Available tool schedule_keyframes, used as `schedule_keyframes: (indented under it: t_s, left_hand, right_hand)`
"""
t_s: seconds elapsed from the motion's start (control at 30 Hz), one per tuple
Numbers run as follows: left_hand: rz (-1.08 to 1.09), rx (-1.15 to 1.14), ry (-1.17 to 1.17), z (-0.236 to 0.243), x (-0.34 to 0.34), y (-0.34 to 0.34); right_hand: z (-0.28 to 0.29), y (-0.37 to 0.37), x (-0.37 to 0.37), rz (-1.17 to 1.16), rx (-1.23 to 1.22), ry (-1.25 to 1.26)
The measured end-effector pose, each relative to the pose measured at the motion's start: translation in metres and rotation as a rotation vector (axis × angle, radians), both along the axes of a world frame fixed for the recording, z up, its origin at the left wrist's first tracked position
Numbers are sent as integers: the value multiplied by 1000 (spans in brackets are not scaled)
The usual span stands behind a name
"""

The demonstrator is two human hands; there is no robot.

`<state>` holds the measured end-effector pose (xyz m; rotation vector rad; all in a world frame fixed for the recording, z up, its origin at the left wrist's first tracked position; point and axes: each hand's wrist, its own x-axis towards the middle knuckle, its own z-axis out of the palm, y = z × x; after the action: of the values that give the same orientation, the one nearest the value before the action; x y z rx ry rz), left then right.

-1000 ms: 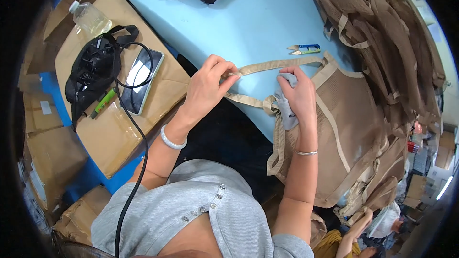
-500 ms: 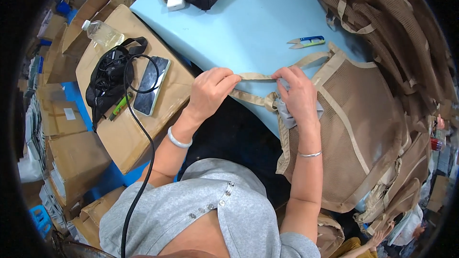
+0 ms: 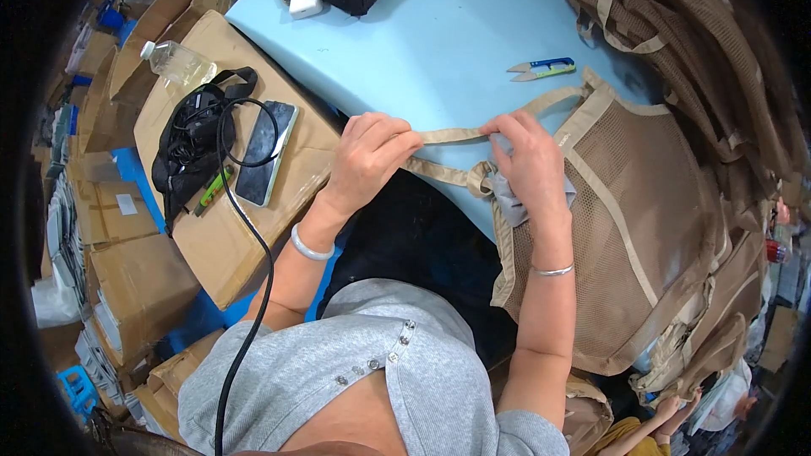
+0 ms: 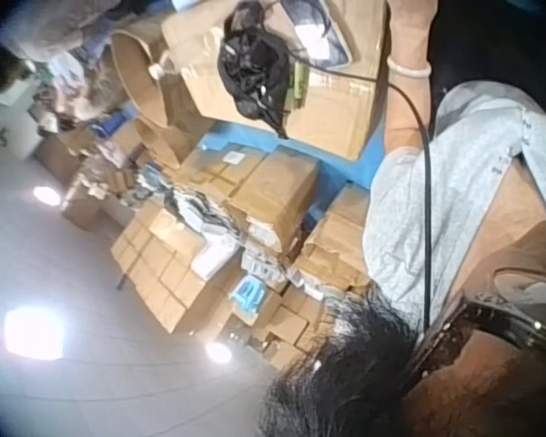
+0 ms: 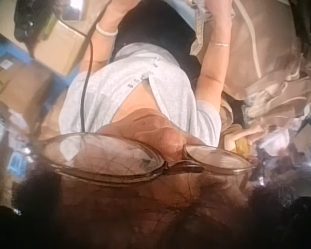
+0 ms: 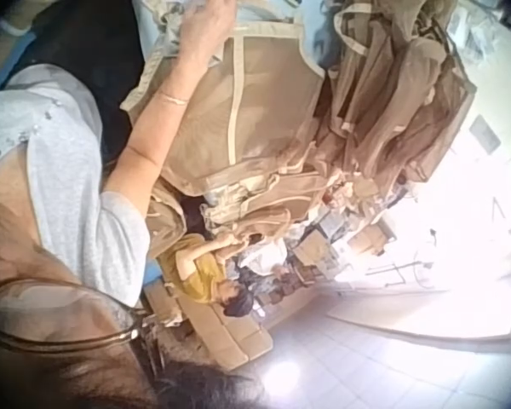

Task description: Applying finishing liquid to the straps and seams of mesh bags using a cloth.

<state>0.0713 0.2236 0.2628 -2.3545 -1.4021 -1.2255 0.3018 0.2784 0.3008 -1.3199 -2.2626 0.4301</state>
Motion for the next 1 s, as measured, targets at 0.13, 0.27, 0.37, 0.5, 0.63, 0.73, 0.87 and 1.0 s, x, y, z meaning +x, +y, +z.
schedule_keyframes:
  t_s: [0.13, 0.27, 0.37, 0.5, 0.63, 0.73, 0.87, 1.0]
  left_hand:
    - [-56, -41, -47, -3, 3, 4]
    - [-59, -63, -92, -8, 6, 7]
    - [-75, -90, -115, -7, 9, 9]
    - [-85, -161, -236, -9, 12, 7]
    - [-88, -176, -223, -7, 14, 3]
    - [-111, -215, -215, -6, 16, 1]
    - [-92, -266, -220, -6, 16, -2]
    - [-115, -419, -370, 1, 19, -3]
  right_hand:
    - [6, 8, -5, -27, -22, -45]
    - [2, 19, -10, -59, 78, -30]
    - [0, 26, -9, -53, 73, 1]
    - [-2, 30, -5, -41, 40, 2]
    - [0, 27, -4, -42, 32, -22]
    - [3, 24, -4, -68, 25, 8]
    - [17, 13, -10, -133, -106, 247]
    - [25, -4, -26, -49, -273, 266]
